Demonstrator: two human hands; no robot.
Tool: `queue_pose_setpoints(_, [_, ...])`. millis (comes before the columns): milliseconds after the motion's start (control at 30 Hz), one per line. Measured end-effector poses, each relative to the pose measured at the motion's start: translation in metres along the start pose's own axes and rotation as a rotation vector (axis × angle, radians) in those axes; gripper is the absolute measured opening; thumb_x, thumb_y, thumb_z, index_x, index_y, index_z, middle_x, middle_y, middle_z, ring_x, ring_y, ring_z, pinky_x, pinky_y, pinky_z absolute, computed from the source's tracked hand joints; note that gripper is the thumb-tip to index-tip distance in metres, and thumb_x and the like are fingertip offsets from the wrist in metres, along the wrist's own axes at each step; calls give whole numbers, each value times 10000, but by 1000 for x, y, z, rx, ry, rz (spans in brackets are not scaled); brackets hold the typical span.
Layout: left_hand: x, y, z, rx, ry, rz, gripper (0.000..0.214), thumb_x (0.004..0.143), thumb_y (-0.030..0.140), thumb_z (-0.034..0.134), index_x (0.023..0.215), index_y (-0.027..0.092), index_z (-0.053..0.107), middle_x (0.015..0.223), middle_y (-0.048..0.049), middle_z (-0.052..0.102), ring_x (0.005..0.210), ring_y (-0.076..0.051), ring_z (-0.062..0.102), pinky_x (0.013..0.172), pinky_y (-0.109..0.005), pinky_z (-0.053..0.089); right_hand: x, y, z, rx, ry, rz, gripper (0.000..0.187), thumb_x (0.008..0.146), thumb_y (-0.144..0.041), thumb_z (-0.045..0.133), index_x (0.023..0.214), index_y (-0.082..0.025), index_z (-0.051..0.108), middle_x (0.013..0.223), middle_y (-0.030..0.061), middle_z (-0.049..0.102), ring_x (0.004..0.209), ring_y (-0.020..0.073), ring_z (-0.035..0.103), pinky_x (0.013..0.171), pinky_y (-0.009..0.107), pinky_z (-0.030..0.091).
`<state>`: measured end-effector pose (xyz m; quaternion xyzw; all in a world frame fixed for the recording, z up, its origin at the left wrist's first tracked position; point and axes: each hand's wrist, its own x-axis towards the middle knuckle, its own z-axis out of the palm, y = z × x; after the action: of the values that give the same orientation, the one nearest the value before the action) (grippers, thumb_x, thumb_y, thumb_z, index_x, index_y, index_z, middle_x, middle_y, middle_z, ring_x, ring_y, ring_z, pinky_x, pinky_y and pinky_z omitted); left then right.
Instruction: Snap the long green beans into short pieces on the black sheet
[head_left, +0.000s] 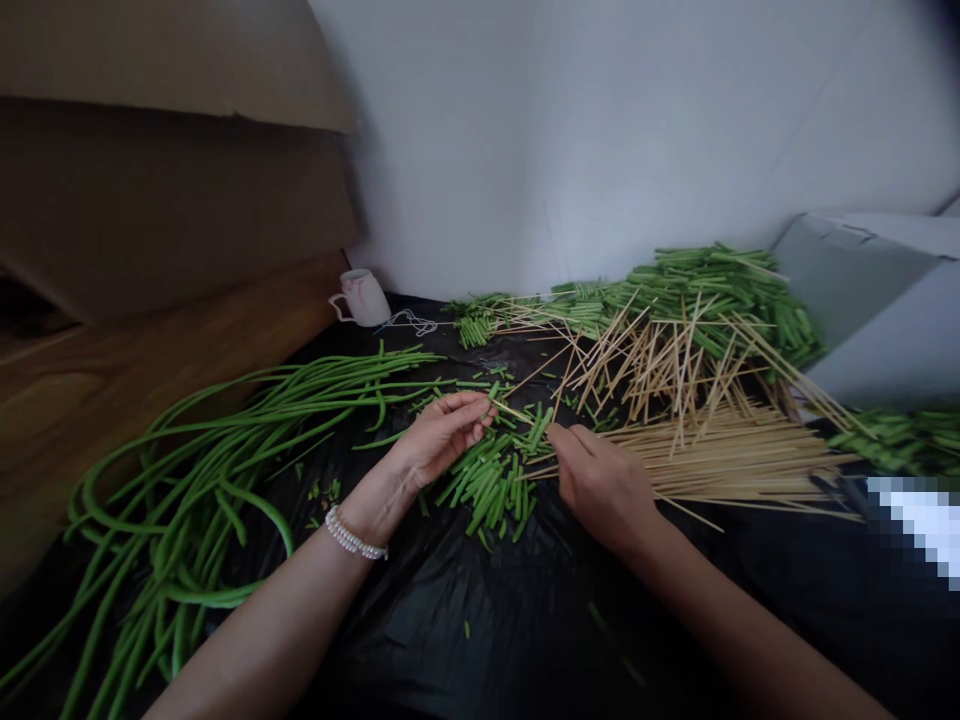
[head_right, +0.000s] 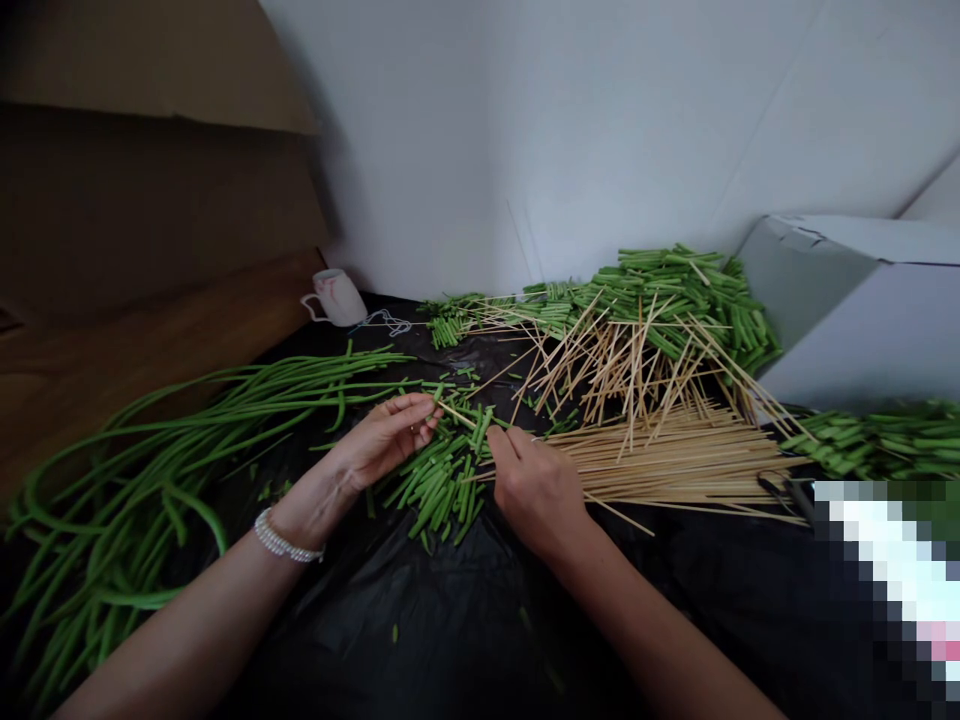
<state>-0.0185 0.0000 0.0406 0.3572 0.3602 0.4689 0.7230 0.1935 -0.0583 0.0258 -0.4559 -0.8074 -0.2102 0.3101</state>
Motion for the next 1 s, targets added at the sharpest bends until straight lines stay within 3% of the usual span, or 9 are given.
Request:
queue_pose_setpoints(267, [-1, 1, 1, 36, 15, -34, 214, 638, 173, 850, 782, 105, 707, 729, -31, 690, 616, -57, 601, 596, -148, 481, -2, -4, 2, 29, -1, 19, 297, 868, -77, 405, 1009, -103, 665, 716, 41, 617, 604, 147, 520, 558, 283, 362])
queue_pose_setpoints(567, [-12, -18, 21, 178, -24, -56, 244, 591, 226, 869, 754, 135, 713, 708, -7, 683, 651, -85, 613, 659, -212, 466, -2, -12, 0, 49, -49, 7, 273, 879, -90, 422, 1015, -128, 656, 728, 31, 618, 607, 143, 524, 550, 280, 353])
queue_pose_setpoints(833, [-8, -1, 10, 400, 7, 152, 282, 700, 396, 787, 829, 149, 747, 780, -40, 697, 650, -94, 573, 612, -210, 421, 0, 0, -1, -10, 7, 27, 280, 887, -107, 427, 1031, -128, 666, 707, 25, 615, 611, 142, 524, 558, 281, 345])
queue_pose_setpoints(1000, [-4, 10, -2, 745, 106, 295, 255, 743, 404, 730, 762, 150, 722, 688, -17, 661, 599, -115, 530, 597, -236, 387, 1, 6, 0, -39, 37, 43, 277, 901, -124, 421, 1002, -126, 679, 690, 24, 607, 607, 143, 529, 548, 281, 335])
